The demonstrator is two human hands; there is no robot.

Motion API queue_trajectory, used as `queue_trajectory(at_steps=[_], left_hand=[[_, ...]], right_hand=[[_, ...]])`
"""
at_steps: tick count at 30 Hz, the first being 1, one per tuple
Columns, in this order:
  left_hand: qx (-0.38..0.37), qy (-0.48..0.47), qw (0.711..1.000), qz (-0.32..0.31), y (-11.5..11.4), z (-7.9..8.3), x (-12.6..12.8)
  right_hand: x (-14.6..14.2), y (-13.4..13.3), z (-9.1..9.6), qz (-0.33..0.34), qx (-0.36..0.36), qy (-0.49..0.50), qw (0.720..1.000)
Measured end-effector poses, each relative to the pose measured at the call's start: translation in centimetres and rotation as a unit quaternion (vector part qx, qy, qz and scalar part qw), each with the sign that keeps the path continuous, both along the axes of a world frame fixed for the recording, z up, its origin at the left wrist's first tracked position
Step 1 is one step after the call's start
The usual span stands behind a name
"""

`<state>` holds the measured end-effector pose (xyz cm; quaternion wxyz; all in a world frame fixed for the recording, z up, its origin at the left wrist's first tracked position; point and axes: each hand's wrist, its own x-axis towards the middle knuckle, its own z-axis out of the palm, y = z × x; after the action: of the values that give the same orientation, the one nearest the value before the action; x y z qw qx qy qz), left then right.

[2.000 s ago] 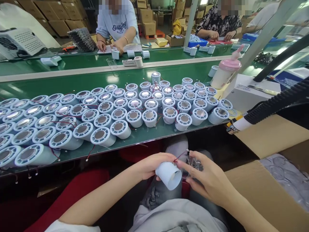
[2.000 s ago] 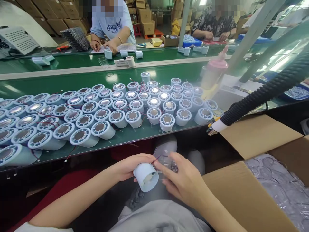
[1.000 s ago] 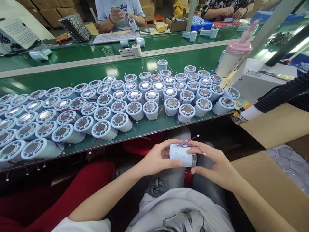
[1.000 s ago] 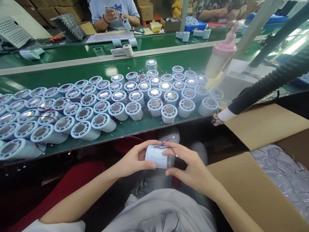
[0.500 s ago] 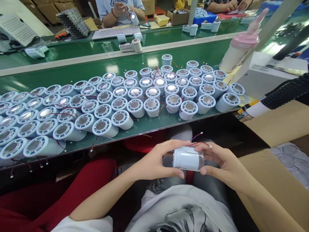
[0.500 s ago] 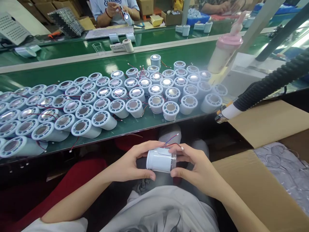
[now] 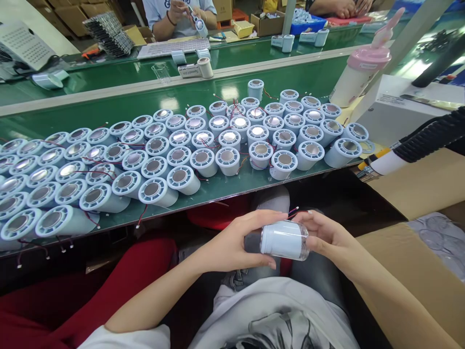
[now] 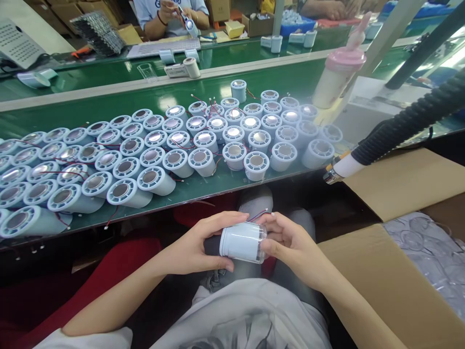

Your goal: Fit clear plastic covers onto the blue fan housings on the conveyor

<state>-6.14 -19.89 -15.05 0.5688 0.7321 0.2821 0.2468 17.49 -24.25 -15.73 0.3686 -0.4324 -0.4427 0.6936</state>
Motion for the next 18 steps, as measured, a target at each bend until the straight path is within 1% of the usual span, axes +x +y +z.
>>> queue_trajectory(at_steps=[4,11,15,18], left_hand=[[0.003,-0.005,1.0,-0.003,0.0,0.07,-0.02],[0.008,-0.002,1.0,-0.003,-0.09,0.07,-0.12],[0.014,-0.006,1.0,-0.005,-0.04,-0.04,-0.09],[0.038,-0.016,0.999,-0.011,-0.02,0.01,-0.1]], right_hand=[[-0.06,0.13,-0.24,-0.01,-0.035,0.017,0.999],[-0.47,0.11,-0.7,-0.017,-0.097,-0.001,0.995],[-0.88,0.01,-0.88,-0.021,-0.113,0.009,0.993],[-0.96,-0.15,-0.97,-0.019,-0.103,0.012,0.994]])
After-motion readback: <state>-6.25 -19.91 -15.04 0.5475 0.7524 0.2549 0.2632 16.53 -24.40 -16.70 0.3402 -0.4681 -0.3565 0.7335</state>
